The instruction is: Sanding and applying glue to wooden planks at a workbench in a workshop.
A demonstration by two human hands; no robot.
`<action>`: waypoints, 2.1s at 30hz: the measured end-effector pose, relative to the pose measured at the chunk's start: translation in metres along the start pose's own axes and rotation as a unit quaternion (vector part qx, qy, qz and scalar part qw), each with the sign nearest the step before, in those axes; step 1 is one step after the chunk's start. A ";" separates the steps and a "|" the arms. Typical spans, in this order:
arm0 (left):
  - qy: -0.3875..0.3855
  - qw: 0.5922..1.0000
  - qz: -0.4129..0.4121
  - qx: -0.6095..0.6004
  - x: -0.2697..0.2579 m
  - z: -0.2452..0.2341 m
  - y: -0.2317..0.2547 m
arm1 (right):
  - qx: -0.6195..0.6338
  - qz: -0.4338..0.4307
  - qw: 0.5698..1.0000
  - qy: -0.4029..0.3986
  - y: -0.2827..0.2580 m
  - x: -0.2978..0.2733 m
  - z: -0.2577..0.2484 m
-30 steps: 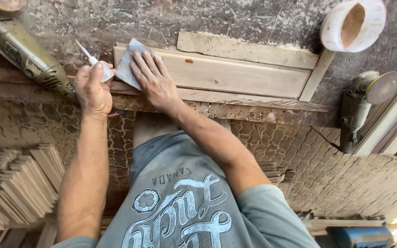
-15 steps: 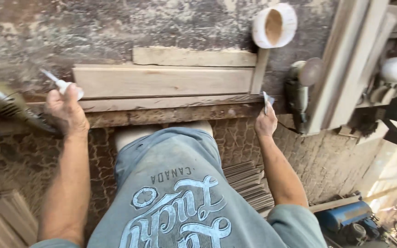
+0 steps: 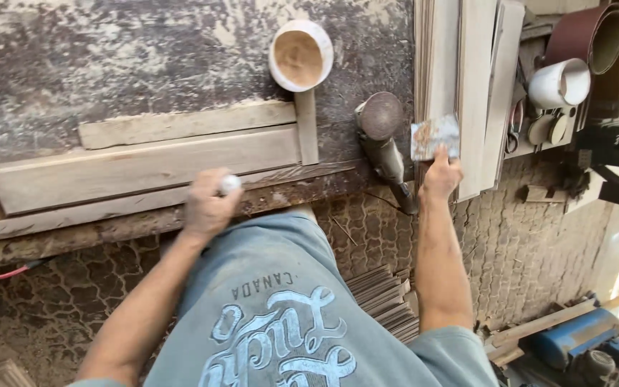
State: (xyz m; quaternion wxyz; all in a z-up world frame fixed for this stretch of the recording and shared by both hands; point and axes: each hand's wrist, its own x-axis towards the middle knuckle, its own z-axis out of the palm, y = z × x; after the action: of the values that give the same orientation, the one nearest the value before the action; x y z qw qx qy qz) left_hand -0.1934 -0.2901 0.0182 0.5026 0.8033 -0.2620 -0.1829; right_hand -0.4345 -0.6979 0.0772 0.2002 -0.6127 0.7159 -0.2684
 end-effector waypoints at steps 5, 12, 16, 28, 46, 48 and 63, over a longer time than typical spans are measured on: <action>-0.061 0.993 0.094 -0.024 0.023 0.197 -0.040 | 0.179 0.123 0.965 -0.150 0.049 0.038 0.024; 0.029 0.970 0.234 0.056 0.099 0.305 0.017 | -0.195 -0.327 0.891 -0.248 0.039 -0.036 0.032; 0.049 0.973 0.181 0.133 0.105 0.334 0.029 | -0.327 -0.201 0.871 -0.308 0.049 -0.007 0.056; 0.217 0.976 0.002 0.001 0.001 -0.030 0.048 | -0.267 -0.253 0.892 -0.264 0.018 -0.007 0.048; 0.392 0.672 -0.410 -0.477 -0.122 -0.360 -0.233 | -0.083 -0.192 0.883 -0.421 -0.062 -0.428 0.002; 0.202 0.659 -0.322 -0.649 -0.134 -0.362 -0.265 | -0.114 -0.165 0.819 -0.538 -0.075 -0.457 0.014; -0.014 0.880 -0.475 -0.011 -0.240 -0.293 -0.008 | 0.180 0.216 0.679 -0.679 -0.188 -0.644 0.070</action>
State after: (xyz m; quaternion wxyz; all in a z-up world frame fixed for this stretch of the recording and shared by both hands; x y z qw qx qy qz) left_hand -0.2188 0.0664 0.1442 0.3611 0.8229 0.1461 -0.4136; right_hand -0.1374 -0.0932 0.1142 0.7901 -0.4073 0.4337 0.1476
